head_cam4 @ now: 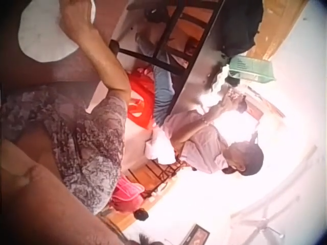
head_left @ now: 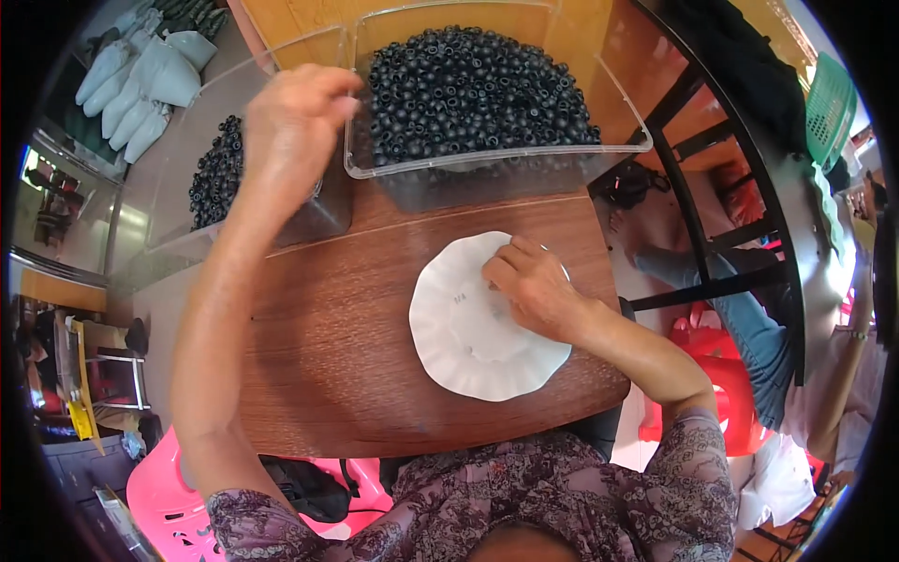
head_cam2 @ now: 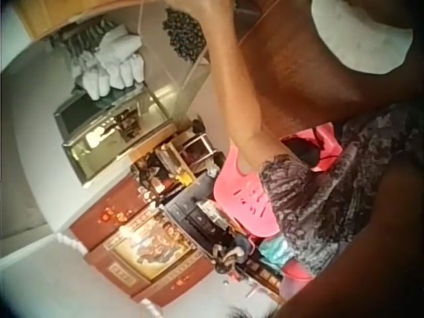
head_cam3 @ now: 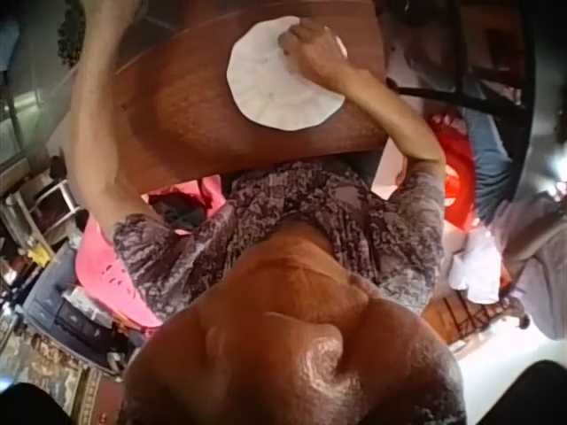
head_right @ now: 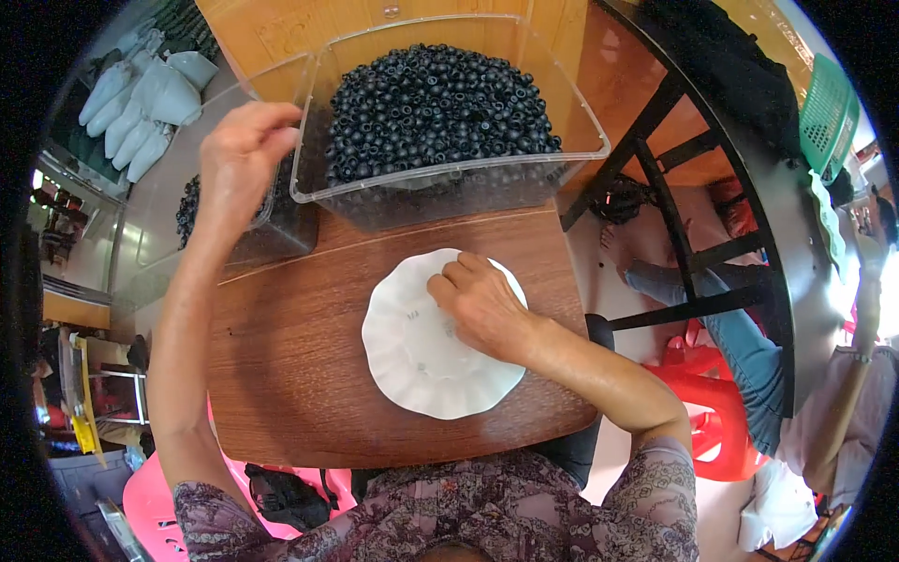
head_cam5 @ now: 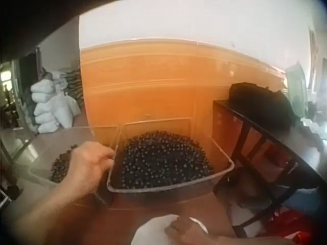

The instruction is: Assembling small metallic pins or components into black plastic housings by hand.

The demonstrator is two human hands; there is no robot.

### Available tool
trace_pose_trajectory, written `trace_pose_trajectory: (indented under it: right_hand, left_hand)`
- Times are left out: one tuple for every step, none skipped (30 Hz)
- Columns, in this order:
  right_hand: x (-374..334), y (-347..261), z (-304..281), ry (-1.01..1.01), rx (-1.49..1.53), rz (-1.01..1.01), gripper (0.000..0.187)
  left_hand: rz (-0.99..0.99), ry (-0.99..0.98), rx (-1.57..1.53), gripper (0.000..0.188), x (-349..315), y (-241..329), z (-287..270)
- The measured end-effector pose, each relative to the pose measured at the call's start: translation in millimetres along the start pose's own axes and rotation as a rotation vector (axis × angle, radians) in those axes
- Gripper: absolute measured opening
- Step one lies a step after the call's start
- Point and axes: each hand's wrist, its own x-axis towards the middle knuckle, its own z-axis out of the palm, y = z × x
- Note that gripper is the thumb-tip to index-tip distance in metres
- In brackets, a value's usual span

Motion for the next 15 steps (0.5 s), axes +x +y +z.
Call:
trace_pose_trajectory:
  right_hand:
    - [0, 1, 0, 0.027, 0.062, 0.031, 0.022]
    - [1, 0, -4, 0.030, 0.059, 0.036, 0.022]
    - [3, -2, -9, 0.050, 0.091, 0.051, 0.022]
    - [5, -5, -13, 0.071, 0.121, 0.068, 0.022]
    - [5, -6, -16, 0.074, 0.120, 0.071, 0.022]
    - [5, -7, -18, 0.090, 0.172, 0.082, 0.019]
    - [5, -8, -19, 0.107, 0.224, 0.093, 0.017]
    - [3, -9, -22, 0.110, 0.220, 0.097, 0.017]
    - [1, -11, -24, 0.110, 0.250, 0.113, 0.017]
    - [0, -12, -25, 0.109, 0.280, 0.129, 0.016]
    - [-2, -13, -26, 0.110, 0.280, 0.128, 0.016]
    - [-3, -13, -26, 0.101, 0.290, 0.137, 0.016]
    - [-4, -14, -27, 0.091, 0.299, 0.144, 0.016]
    - [-5, -14, -27, 0.093, 0.297, 0.145, 0.016]
    - [-5, -15, -28, 0.099, 0.305, 0.159, 0.017]
  left_hand:
    - [0.037, -0.133, 0.025, 0.015, 6, 9, 4]
    - [0.078, -0.264, 0.041, 0.013, 13, 18, 12]
    - [0.122, -0.350, 0.146, 0.012, 17, 27, 16]
    - [0.132, -0.471, 0.228, 0.013, 21, 29, 22]
    - [0.147, -0.591, 0.305, 0.014, 26, 31, 30]
    - [0.139, -0.686, 0.314, 0.016, 31, 34, 34]
    - [0.143, -0.686, 0.313, 0.016, 34, 34, 37]
    - [0.143, -0.738, 0.323, 0.015, 36, 35, 40]
    - [0.141, -0.789, 0.335, 0.014, 38, 35, 43]
    - [0.146, -0.788, 0.334, 0.014, 40, 35, 45]
    - [0.122, -0.817, 0.296, 0.013, 41, 34, 47]
    - [0.097, -0.845, 0.258, 0.011, 42, 32, 49]
    - [0.096, -0.844, 0.260, 0.011, 41, 26, 50]
    - [0.120, -0.835, 0.221, 0.015, 40, 21, 50]
    - [0.144, -0.825, 0.181, 0.018, 39, 18, 50]
